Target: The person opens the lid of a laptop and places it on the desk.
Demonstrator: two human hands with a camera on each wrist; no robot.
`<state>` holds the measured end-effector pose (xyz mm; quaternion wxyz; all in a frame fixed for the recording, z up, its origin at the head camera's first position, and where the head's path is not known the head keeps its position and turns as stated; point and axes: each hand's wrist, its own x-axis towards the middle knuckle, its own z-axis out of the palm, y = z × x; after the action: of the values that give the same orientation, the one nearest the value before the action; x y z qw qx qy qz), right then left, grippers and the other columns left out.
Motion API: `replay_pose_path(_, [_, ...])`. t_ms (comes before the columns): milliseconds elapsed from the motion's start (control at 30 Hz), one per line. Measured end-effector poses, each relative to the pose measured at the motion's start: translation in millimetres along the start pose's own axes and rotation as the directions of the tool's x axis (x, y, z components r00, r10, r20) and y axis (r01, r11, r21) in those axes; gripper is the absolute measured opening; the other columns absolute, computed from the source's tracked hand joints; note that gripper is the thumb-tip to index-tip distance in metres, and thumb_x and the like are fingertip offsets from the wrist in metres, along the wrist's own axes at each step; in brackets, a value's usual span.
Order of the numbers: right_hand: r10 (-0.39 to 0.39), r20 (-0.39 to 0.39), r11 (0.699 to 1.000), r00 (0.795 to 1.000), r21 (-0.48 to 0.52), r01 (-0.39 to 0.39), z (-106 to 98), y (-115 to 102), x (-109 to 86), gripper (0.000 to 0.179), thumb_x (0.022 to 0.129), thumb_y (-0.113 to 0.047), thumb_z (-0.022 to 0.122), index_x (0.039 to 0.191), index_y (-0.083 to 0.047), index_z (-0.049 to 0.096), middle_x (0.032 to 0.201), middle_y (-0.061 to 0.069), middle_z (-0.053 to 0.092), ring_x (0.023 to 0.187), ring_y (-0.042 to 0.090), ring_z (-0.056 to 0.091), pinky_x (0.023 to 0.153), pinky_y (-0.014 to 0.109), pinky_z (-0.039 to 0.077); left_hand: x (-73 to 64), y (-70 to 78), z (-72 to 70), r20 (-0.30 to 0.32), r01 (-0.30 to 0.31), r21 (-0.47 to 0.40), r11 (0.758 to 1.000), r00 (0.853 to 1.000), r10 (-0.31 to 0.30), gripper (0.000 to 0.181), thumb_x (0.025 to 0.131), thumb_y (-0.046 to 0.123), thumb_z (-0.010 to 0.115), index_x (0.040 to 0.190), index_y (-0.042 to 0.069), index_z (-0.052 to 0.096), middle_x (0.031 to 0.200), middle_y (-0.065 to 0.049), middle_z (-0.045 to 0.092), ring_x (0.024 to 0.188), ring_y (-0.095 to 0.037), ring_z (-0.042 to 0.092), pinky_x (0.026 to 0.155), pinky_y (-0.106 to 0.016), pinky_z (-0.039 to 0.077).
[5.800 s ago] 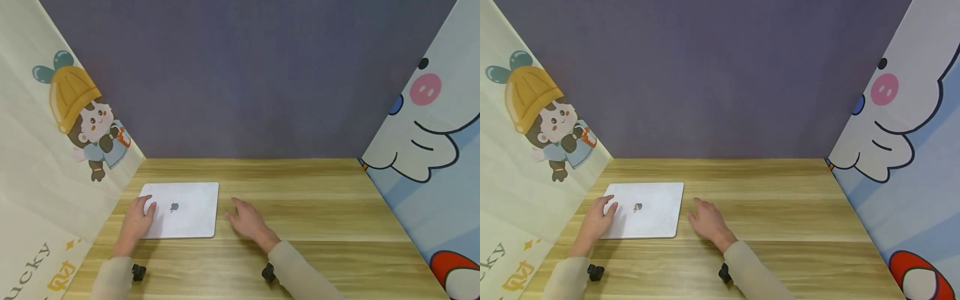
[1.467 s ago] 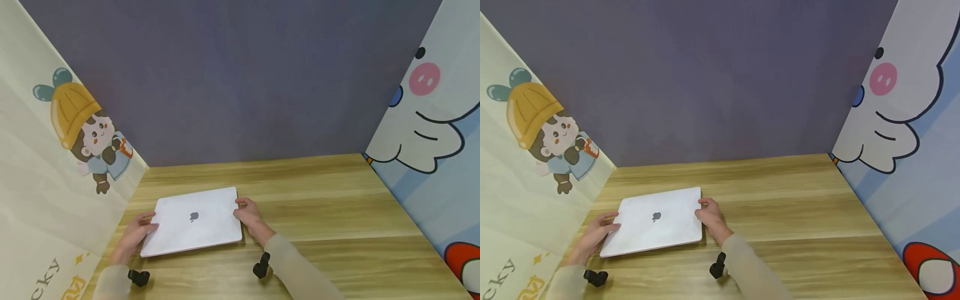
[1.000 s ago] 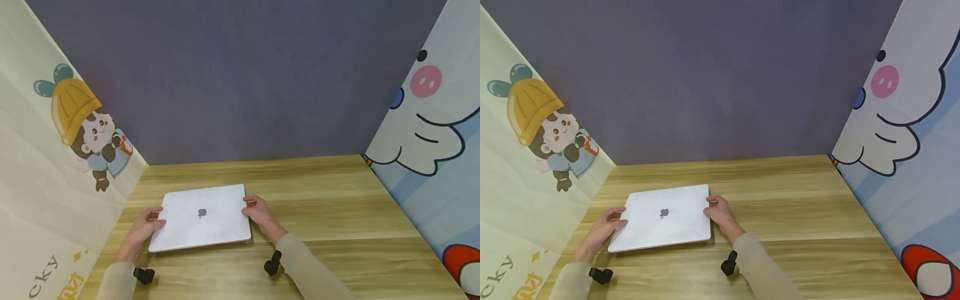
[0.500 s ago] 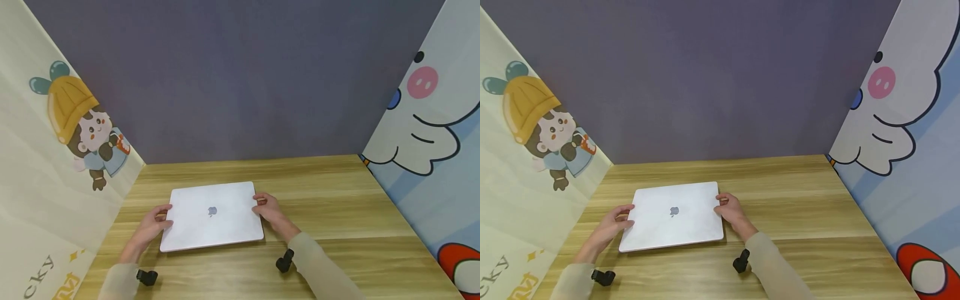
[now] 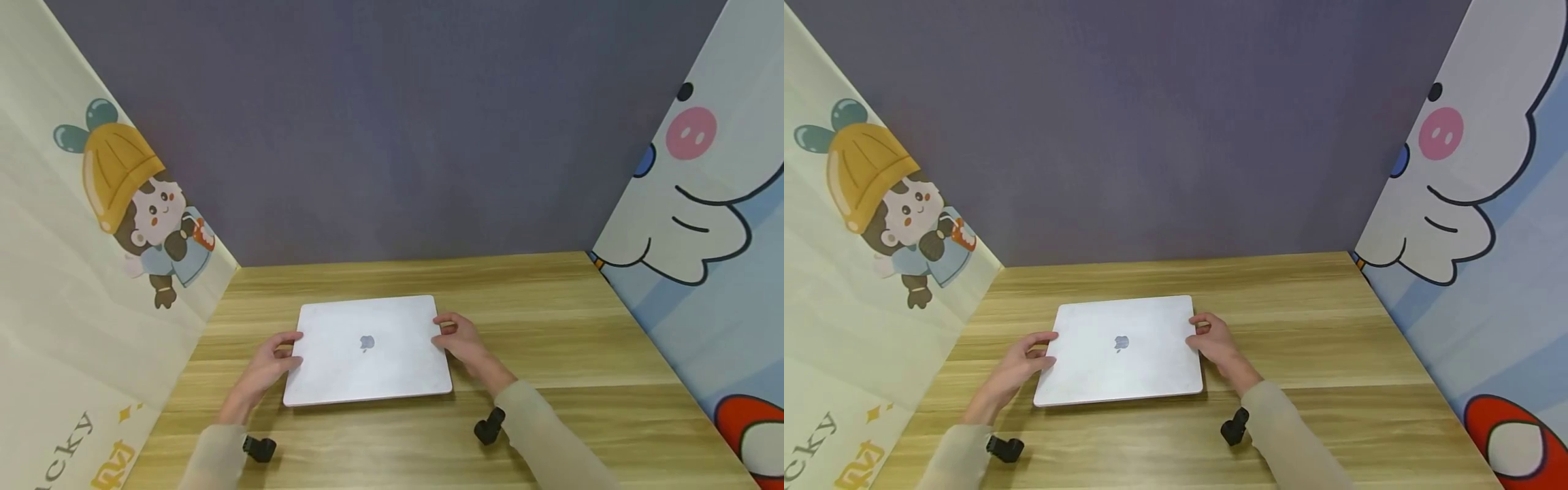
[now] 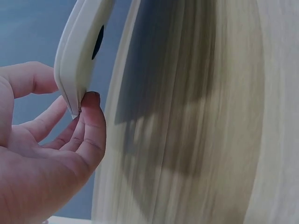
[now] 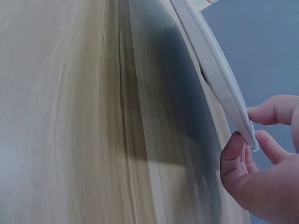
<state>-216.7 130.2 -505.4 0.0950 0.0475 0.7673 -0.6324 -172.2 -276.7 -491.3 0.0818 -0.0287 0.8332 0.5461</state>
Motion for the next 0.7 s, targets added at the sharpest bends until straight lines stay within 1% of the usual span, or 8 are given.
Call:
replay_pose_path(200, [0.004,0.001,1.0,1.0,-0.026,-0.004,-16,1,-4.4,0.042,0.083,0.003,0.072,0.124,0.0,0.063,0.115,0.018,0.055,0.099,0.026,0.051,0.072,0.03,0.05,4.0,6.2,10.9,0.013,0.005,0.0,1.0,1.0,-0.005,0.053,0.091,0.005,0.072,0.141,0.004,0.055,0.144,-0.018,0.048,0.117,-0.032,0.052,0.087,-0.033,0.051])
replay_pose_path(300, [-0.005,0.004,0.999,1.0,-0.043,0.005,-23,3,-6.7,0.043,0.084,0.003,0.071,0.126,0.001,0.062,0.118,0.019,0.054,0.102,0.027,0.051,0.072,0.03,0.051,5.8,7.9,18.0,0.016,0.004,0.012,1.0,1.0,-0.004,0.052,0.091,0.007,0.073,0.141,0.005,0.056,0.141,-0.018,0.05,0.112,-0.031,0.053,0.085,-0.034,0.052])
replay_pose_path(433, [-0.004,0.008,0.999,1.0,-0.044,0.005,-33,6,-8.3,0.043,0.085,0.003,0.071,0.127,0.001,0.061,0.117,0.019,0.054,0.103,0.028,0.051,0.073,0.029,0.051,7.3,10.2,28.6,0.003,0.005,0.02,1.0,1.0,-0.005,0.051,0.09,0.007,0.074,0.139,0.006,0.059,0.138,-0.018,0.053,0.109,-0.029,0.055,0.082,-0.032,0.053])
replay_pose_path(567, [0.004,0.007,0.999,1.0,-0.046,-0.004,-43,9,-9.5,0.043,0.086,0.002,0.071,0.127,0.001,0.061,0.116,0.018,0.054,0.102,0.027,0.051,0.073,0.029,0.05,8.8,12.1,38.3,0.003,-0.001,0.001,1.0,1.0,0.001,0.051,0.09,0.006,0.074,0.138,0.006,0.059,0.138,-0.018,0.053,0.109,-0.029,0.055,0.082,-0.031,0.052])
replay_pose_path(700, [0.003,0.007,0.998,1.0,-0.066,-0.003,-52,11,-11.3,0.043,0.086,0.0,0.071,0.128,0.001,0.061,0.118,0.019,0.054,0.103,0.027,0.051,0.073,0.03,0.051,9.5,14.0,47.8,0.007,-0.013,-0.011,1.0,1.0,0.014,0.05,0.089,0.004,0.074,0.137,0.005,0.06,0.137,-0.018,0.054,0.108,-0.03,0.056,0.083,-0.032,0.053])
